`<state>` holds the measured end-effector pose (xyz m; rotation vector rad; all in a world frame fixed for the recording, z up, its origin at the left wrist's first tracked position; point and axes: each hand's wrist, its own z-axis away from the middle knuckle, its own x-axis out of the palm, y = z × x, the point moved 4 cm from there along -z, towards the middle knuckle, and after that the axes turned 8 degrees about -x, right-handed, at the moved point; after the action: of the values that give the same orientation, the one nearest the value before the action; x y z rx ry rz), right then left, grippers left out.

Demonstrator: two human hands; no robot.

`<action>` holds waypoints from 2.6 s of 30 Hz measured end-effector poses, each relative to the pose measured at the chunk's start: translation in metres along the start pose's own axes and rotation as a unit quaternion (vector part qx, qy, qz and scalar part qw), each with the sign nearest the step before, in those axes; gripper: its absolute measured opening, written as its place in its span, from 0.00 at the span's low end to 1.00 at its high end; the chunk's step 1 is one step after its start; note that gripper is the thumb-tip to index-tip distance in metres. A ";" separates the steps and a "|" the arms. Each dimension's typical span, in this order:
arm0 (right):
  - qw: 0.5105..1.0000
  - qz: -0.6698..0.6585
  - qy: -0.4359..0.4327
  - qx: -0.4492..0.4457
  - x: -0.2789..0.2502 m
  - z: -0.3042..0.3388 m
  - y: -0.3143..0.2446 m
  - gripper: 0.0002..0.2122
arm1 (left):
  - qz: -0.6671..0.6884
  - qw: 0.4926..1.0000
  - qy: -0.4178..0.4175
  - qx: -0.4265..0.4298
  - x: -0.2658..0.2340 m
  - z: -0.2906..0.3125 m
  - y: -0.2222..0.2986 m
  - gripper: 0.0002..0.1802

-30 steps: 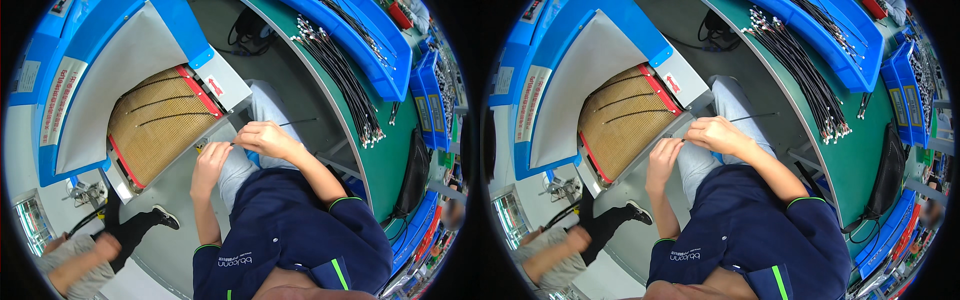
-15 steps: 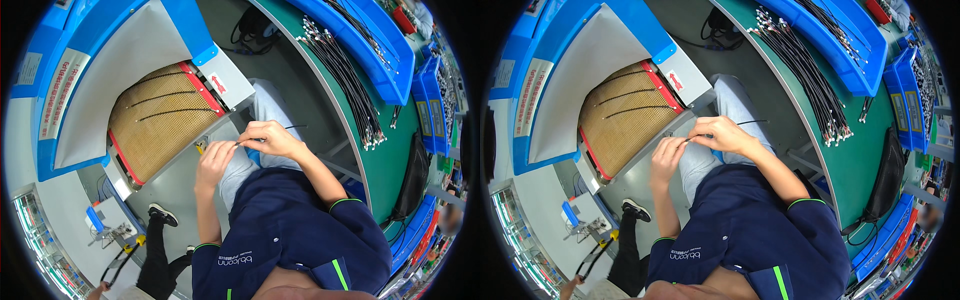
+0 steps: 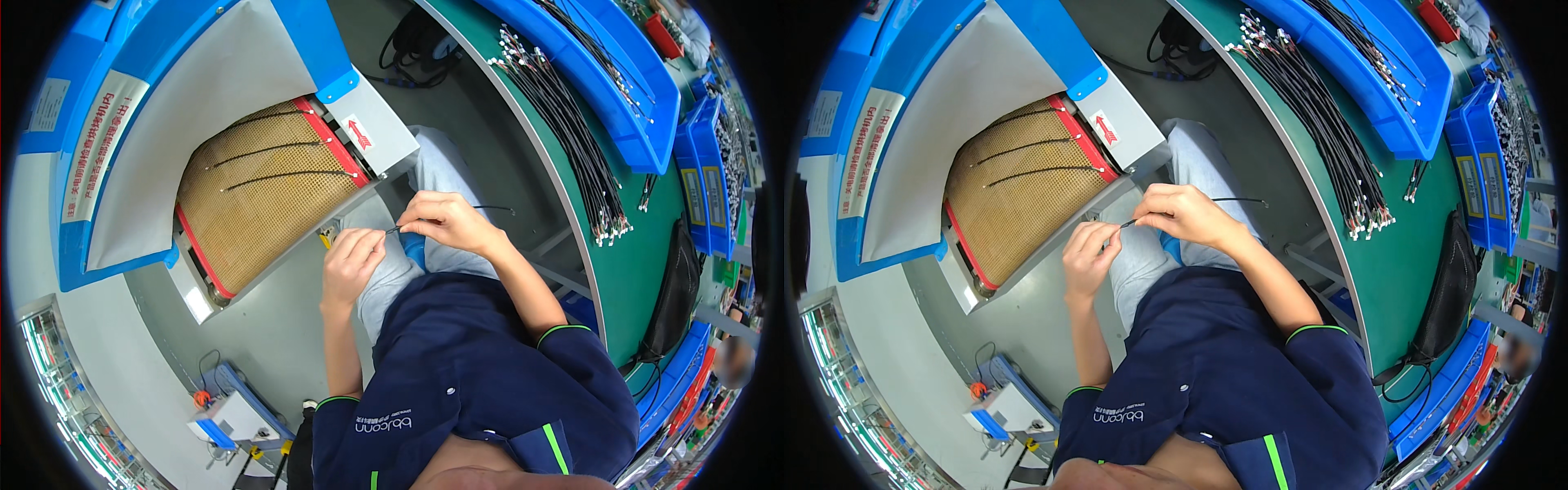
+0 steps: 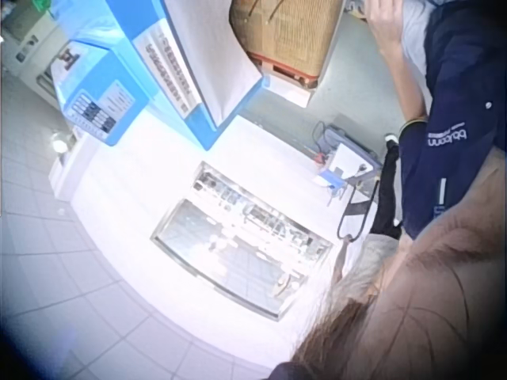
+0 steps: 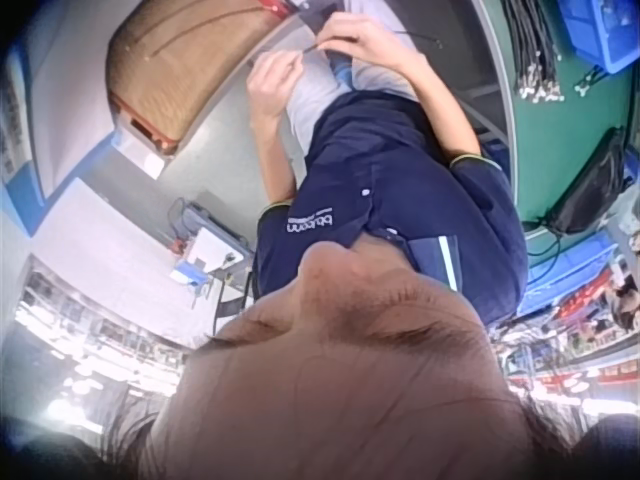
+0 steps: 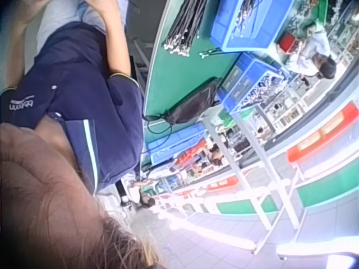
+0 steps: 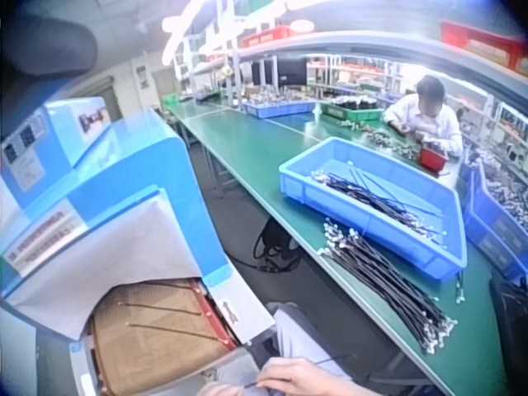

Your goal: Manually assemble and test electrical wires and connectors at a factory workbench.

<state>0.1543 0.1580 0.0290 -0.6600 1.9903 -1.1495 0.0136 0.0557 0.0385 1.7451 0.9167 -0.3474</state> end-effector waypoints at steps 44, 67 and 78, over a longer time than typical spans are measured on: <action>0.991 0.129 0.035 0.003 -0.066 0.024 0.002 0.04 | -0.045 0.985 0.089 -0.138 -0.086 0.035 -0.077 0.07; 0.985 0.171 0.002 -0.037 -0.033 0.004 0.014 0.03 | -0.094 0.977 0.090 -0.169 -0.103 0.034 -0.117 0.05; 0.977 0.192 0.084 0.021 0.055 -0.056 0.056 0.05 | -0.131 0.964 0.038 -0.230 -0.144 0.001 -0.213 0.05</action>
<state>0.0731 0.1723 -0.0205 -0.1447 2.1102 -1.0311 -0.2355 0.0218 -0.0156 1.2211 1.1836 -0.2156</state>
